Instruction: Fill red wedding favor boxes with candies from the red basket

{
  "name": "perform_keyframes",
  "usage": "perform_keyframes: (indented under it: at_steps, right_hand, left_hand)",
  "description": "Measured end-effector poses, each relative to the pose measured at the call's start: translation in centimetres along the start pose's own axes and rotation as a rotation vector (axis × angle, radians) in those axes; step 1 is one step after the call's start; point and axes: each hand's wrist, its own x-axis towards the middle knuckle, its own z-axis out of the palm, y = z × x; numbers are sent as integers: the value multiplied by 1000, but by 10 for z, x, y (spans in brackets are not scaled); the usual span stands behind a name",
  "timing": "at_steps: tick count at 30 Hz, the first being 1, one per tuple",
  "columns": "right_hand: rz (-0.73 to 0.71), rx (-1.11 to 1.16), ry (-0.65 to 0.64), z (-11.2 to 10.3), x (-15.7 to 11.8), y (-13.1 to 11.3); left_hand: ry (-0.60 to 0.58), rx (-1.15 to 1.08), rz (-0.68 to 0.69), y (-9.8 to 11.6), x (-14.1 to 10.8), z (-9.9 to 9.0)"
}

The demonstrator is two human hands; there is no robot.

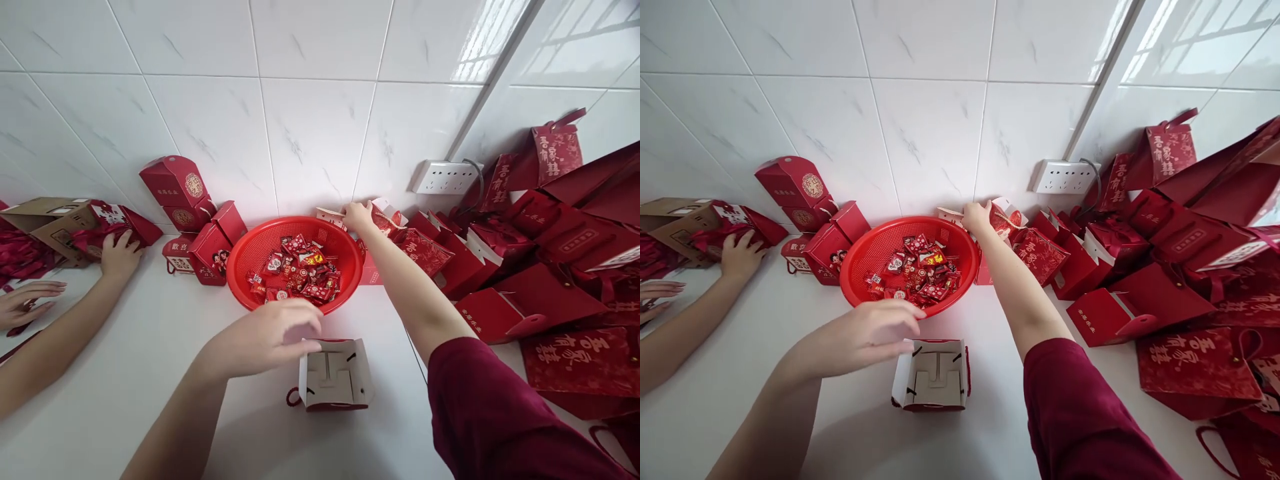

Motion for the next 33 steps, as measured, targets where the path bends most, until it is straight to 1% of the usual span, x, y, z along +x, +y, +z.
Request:
perform_keyframes:
  at_steps: [2, 3, 4, 6, 8, 10, 12, 13, 15, 16, 18, 20, 21, 24, 27, 29, 31, 33]
  right_hand:
    - [32, 53, 94, -3, -4, 1]
    - [57, 81, 157, -7, -7, 1]
    - [75, 104, 217, -14, -10, 2]
    - [105, 133, 340, -31, -20, 6]
    - [125, 190, 515, -53, -36, 13]
    - [128, 294, 742, -75, -59, 24]
    - [113, 389, 929, -93, -90, 37]
    - [104, 418, 1000, -99, -108, 45]
    - [96, 450, 1072, -107, -144, 60]
    - [109, 442, 1067, -109, -161, 67]
    - [172, 402, 1005, -108, -191, 83]
    - [291, 337, 924, -103, -212, 97]
    - [364, 305, 881, -99, -217, 103]
    - [550, 232, 742, -81, -218, 111]
    - [633, 199, 587, -50, -205, 104]
    - [624, 204, 482, -26, -197, 94]
    - [580, 210, 364, -6, -194, 84]
    - [531, 208, 243, 5, -198, 79]
  left_hand:
    - [157, 90, -93, -9, 4, -1]
    - [194, 137, -129, -15, 7, 0]
    - [188, 168, -147, -22, 10, 2]
    - [95, 169, -134, -35, 16, 4]
    - [3, 123, -106, -43, 20, 4]
    - [-18, 104, -93, -46, 22, 3]
    - [9, 124, -83, -45, 23, 3]
    - [33, 140, -75, -43, 24, 4]
    - [96, 170, -63, -39, 28, 7]
    - [124, 179, -59, -38, 30, 8]
    - [157, 187, -58, -36, 34, 12]
    - [165, 191, -70, -37, 36, 14]
    - [168, 186, -84, -38, 37, 15]
    - [169, 124, -140, -41, 37, 16]
    - [152, 45, -174, -42, 36, 16]
    - [144, 14, -179, -41, 36, 17]
    - [139, -9, -178, -41, 36, 17]
    - [127, -22, -163, -41, 36, 17]
